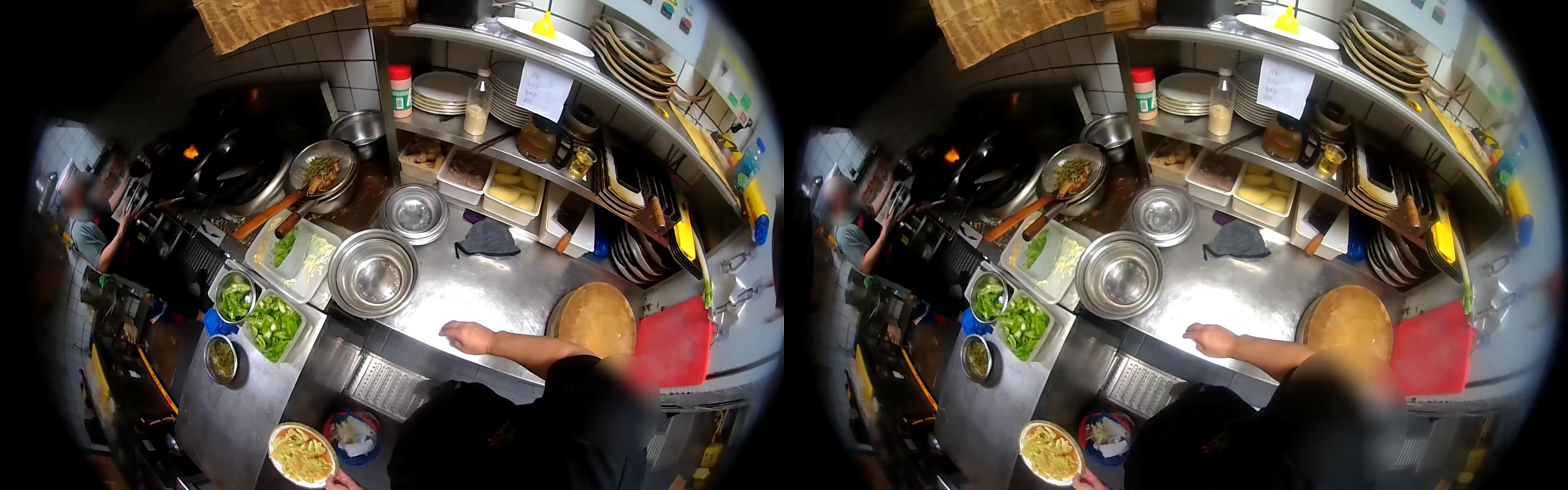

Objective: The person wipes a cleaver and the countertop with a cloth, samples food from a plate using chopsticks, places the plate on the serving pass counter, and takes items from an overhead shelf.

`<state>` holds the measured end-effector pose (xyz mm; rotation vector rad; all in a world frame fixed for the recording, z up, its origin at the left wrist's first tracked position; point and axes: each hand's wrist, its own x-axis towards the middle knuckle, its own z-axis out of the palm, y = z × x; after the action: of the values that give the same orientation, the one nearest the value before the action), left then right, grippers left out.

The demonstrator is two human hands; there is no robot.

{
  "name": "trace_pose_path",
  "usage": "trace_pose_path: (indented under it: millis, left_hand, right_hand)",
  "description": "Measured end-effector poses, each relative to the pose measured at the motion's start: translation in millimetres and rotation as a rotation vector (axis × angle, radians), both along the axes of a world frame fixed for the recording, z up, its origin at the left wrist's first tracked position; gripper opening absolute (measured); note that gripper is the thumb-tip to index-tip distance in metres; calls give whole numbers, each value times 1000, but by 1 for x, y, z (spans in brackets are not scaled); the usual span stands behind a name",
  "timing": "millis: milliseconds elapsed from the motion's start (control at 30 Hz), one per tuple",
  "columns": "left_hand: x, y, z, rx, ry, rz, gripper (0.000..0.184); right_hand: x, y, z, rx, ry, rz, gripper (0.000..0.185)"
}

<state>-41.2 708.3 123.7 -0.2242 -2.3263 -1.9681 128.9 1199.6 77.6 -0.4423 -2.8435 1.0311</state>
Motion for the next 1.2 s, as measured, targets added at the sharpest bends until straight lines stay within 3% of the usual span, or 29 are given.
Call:
trace_pose_path:
  millis: [100, 200, 300, 400, 700, 800, 933, 1033, 1133, 1200]
  left_hand:
    - [19, -38, -22, -70, -45, 79, 47]
    - [35, -82, -57, 121, -113, 138, 48]
    - [51, -124, -65, 56, -186, 156, 50]
    - [65, -173, -96, 229, -158, 175, 50]
    - [109, -286, -90, 247, -120, 147, 49]
    - [120, -330, -111, 955, -350, 240, 46]
    - [148, -369, -123, 229, -74, 262, 39]
    - [167, -402, -129, 143, -45, 269, 36]
    - [184, -437, -153, 249, -35, 308, 39]
    - [178, -457, -171, 527, -119, 310, 37]
  right_hand:
    - [-2, -9, -5, -15, -39, 18, 42]
    - [-3, -21, -13, 82, -98, -8, 45]
    - [0, -42, -16, 144, -266, -45, 51]
    - [11, -73, -21, 174, -303, -90, 58]
    - [68, -220, -32, 28, -355, -84, 65]
    - [84, -268, -32, -120, -486, -100, 75]
    - [94, -313, -37, -156, -647, 45, 89]
    - [93, -346, -30, -172, -687, 116, 89]
    - [78, -370, -37, -217, -730, 206, 97]
    - [68, -387, -28, -251, -759, 252, 100]
